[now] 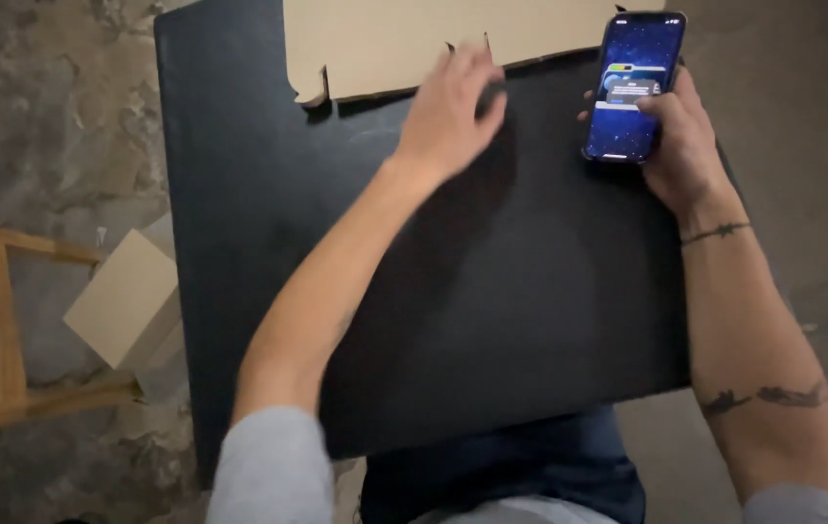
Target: The person assembles flat cardboard box blanks into rectangular boxes by folding and tucking the flaps. They complete several boxes and stack them on a nearby stool. A smartphone is briefly used and placed on the table.
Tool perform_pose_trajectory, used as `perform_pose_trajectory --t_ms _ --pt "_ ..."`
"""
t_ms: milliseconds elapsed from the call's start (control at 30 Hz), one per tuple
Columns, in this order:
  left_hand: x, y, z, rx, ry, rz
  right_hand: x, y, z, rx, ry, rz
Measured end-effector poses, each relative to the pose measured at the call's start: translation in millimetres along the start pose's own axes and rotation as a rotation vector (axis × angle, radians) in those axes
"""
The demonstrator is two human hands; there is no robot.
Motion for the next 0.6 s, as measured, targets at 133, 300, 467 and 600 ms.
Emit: perform_pose_trajectory --t_ms 133,300,467,600 --pt "44.3 77.0 -68.8 0.205 0.056 0.076 0.8 6.1 -3.7 -0.029 -0.011 -0.008" --pt "50.3 73.5 -68.8 0.183 0.029 0.040 3.7 5.5 -3.9 0.048 -0.022 -0.029" --pt "42.2 53.1 -50.3 0.199 -0.060 0.019 3.2 12.2 -8.9 0.205 0.003 -0.014" --pt "42.3 44.1 -38.1 0.158 -0.146 0.012 2.3 12.7 -9.8 0.155 0.004 -0.001"
Point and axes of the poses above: each hand's wrist, its own x-axis towards the middle knuckle, its own z-axis out of the back of the hand, y = z × x, the point moved 9 cm from there along x, towards the middle knuckle, and after that the axes turned 4 degrees about -z, right-handed, at the moved point
